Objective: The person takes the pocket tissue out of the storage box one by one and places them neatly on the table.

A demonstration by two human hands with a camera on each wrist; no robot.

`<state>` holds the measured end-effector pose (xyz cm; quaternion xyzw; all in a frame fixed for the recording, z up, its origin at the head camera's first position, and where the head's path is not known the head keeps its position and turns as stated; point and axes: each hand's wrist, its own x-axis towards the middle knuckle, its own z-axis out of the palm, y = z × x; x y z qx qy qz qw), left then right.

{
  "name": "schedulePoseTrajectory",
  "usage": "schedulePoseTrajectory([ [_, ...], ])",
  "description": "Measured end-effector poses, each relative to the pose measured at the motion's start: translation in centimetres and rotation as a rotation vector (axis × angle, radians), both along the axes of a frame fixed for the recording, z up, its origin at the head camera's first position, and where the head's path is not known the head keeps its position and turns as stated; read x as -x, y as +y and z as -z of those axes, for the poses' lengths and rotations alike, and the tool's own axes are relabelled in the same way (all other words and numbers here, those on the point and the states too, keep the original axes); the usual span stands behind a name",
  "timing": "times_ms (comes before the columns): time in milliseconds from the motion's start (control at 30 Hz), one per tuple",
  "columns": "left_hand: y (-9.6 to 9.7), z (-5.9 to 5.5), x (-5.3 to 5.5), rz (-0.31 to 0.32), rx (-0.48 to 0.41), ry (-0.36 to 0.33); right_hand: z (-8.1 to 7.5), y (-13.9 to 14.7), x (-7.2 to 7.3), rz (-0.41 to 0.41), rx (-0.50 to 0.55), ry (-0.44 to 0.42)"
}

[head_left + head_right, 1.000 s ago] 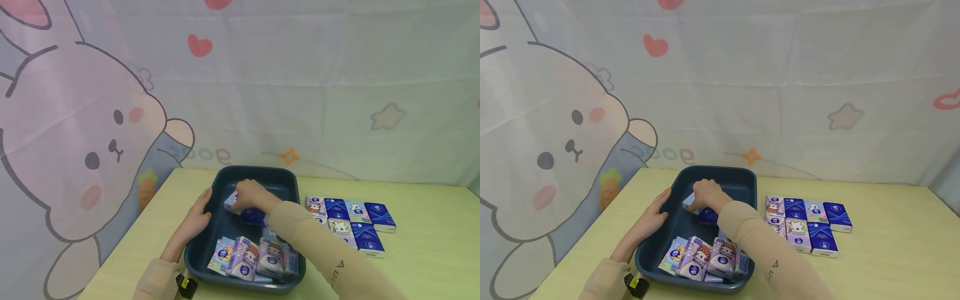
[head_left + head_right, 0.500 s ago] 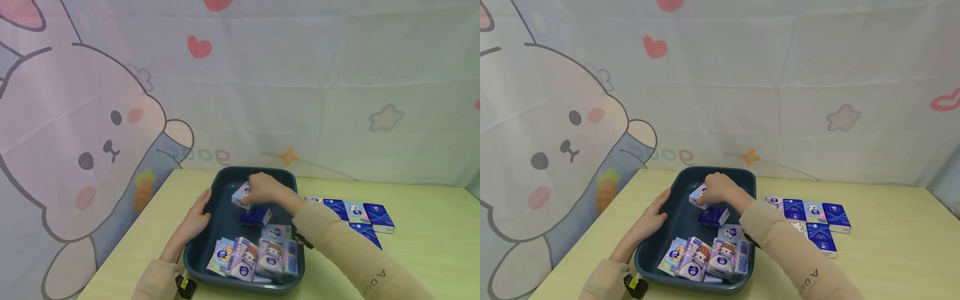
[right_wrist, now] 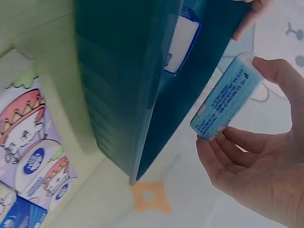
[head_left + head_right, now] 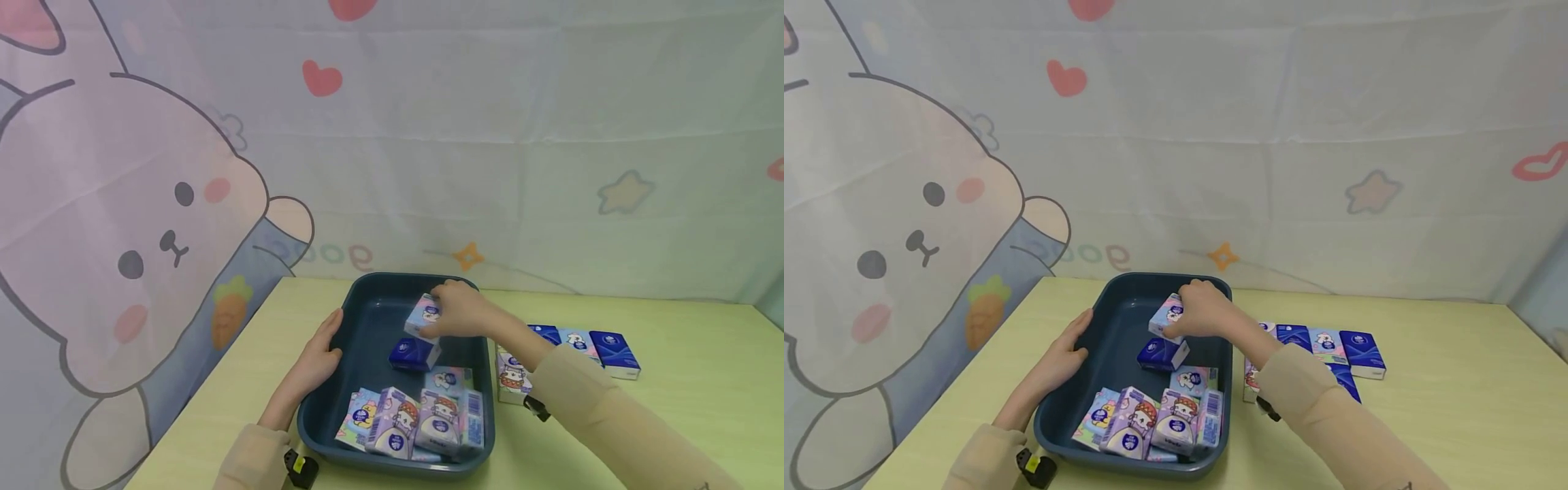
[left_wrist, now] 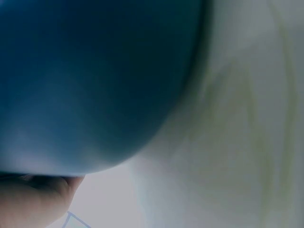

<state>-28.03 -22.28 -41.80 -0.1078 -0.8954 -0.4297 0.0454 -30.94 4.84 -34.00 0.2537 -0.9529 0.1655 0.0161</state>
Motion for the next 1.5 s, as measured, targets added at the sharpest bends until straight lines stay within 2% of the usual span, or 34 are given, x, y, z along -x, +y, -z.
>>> schedulePoseTrajectory([
  [367, 0.3, -0.1, 0.1, -0.002, -0.007, -0.003, 0.8, 3.4, -1.9, 0.019, 0.158, -0.024],
  [967, 0.1, 0.0, 0.3, 0.001, 0.003, -0.01, 2.4, 7.6, -6.6, 0.095, 0.326, 0.045],
  [1200, 0.0, -0.1, 0.2, 0.001, 0.002, -0.017, 3.2, 9.1, -6.9, 0.101, 0.342, 0.075],
  [1500, 0.2, -0.3, 0.2, 0.002, 0.0, -0.023, 3.4, 11.5, -7.0, 0.113, 0.318, 0.092],
])
